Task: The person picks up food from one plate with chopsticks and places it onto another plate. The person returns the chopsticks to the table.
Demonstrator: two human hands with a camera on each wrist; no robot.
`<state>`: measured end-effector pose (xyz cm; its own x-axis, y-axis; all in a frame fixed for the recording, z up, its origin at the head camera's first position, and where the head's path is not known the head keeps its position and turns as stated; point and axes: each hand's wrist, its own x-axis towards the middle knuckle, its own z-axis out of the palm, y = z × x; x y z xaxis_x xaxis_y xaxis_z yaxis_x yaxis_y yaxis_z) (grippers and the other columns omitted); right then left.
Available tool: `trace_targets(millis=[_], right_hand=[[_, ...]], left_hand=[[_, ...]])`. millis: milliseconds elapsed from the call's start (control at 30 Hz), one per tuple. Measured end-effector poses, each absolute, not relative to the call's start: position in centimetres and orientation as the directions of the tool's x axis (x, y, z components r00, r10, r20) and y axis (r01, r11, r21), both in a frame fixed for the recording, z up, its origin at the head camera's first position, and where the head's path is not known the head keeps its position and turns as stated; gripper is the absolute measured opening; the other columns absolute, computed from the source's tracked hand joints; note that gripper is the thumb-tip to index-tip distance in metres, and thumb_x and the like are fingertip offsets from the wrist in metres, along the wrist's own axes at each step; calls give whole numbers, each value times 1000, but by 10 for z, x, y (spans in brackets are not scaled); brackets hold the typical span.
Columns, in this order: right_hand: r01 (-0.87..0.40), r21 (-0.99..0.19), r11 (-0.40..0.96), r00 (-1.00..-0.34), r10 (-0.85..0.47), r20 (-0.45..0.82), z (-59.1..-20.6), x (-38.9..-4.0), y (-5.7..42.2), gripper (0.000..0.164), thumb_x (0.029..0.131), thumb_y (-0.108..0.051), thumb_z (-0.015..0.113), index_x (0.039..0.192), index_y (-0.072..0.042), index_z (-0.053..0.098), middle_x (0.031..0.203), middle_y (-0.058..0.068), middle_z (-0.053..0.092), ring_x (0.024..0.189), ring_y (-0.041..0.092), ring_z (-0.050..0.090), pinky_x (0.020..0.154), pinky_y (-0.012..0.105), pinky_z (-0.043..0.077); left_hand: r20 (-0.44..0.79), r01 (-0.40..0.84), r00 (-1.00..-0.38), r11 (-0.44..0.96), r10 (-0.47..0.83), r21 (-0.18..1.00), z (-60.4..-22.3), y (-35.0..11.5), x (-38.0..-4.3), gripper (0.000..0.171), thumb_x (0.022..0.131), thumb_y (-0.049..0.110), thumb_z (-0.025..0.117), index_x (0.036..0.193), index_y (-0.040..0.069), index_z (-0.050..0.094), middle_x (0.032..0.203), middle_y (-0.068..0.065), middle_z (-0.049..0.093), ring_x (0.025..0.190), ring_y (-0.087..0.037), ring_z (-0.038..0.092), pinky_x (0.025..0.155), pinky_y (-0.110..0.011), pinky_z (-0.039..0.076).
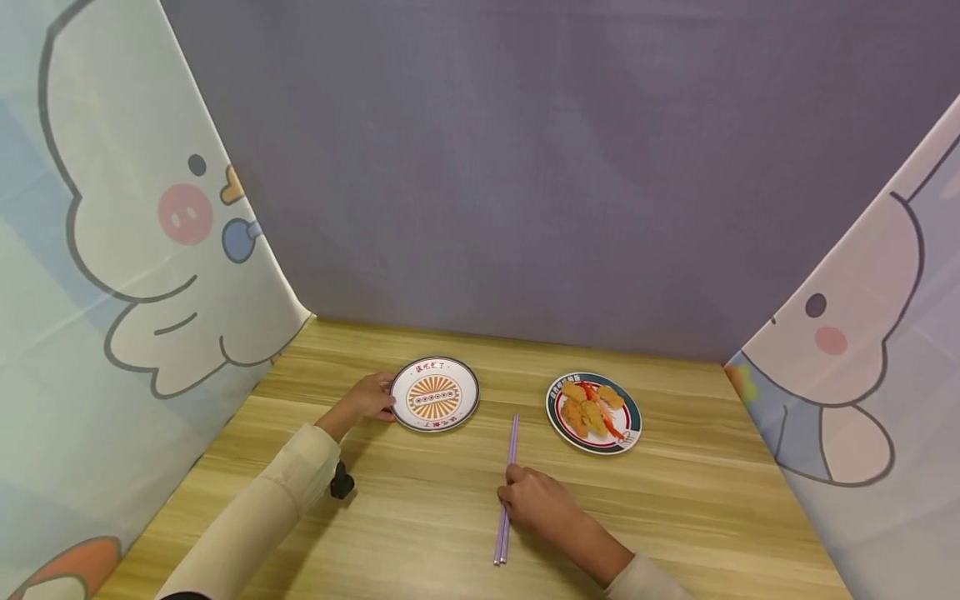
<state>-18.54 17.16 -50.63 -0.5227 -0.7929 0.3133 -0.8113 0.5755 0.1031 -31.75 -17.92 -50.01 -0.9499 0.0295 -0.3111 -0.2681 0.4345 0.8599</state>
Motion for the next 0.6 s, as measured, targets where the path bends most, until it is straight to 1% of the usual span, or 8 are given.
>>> trace_targets(millis=[267, 433, 500, 567, 600], right_hand=[[-817, 145, 558, -489, -803, 340, -509, -186, 175, 10, 80, -12, 81, 84, -16, 73, 80, -4, 58, 66, 7, 56, 52, 18, 48], [-825, 161, 542, -470, -815, 338, -508, -186, 176, 11, 80, -12, 81, 86, -15, 72, 81, -4, 59, 67, 9, 57, 54, 19, 50], [-829, 154, 537, -465, -816, 344, -509, -187, 176, 12, 80, -12, 81, 87, -15, 71, 81, -4, 58, 68, 9, 57, 55, 20, 50], [-834, 140, 534, -461, -813, 356, -509, -187, 176, 13, 79, -11, 81, 87, -14, 70, 80, -4, 58, 68, 8, 57, 54, 20, 50], [-835, 127, 535, -464, -810, 359, -509, -188, 176, 13, 80, -12, 80, 88, -14, 70, 80, -4, 58, 68, 8, 57, 54, 20, 50]], left_hand=[[-322, -281, -946, 429, 26, 858, -499, -178, -317, 62, 93, -6, 55, 153, 2, 41, 119, -25, 58, 78, -22, 70, 69, -27, 68], [-325, -285, -946, 418, 24, 862, -498, -179, -316, 58, 94, -5, 57, 150, 0, 45, 107, -21, 64, 78, -23, 70, 71, -28, 68], [-320, -283, -947, 419, 20, 863, -498, -181, -315, 55, 95, -3, 59, 149, -1, 47, 104, -21, 66, 80, -23, 71, 71, -28, 68], [-316, -278, -948, 431, 17, 858, -497, -184, -314, 53, 97, 1, 59, 149, -2, 46, 108, -24, 67, 84, -26, 72, 71, -28, 68], [-311, -272, -950, 442, 17, 855, -497, -185, -314, 53, 98, 3, 59, 150, -2, 45, 113, -25, 67, 88, -28, 72, 71, -29, 68]])
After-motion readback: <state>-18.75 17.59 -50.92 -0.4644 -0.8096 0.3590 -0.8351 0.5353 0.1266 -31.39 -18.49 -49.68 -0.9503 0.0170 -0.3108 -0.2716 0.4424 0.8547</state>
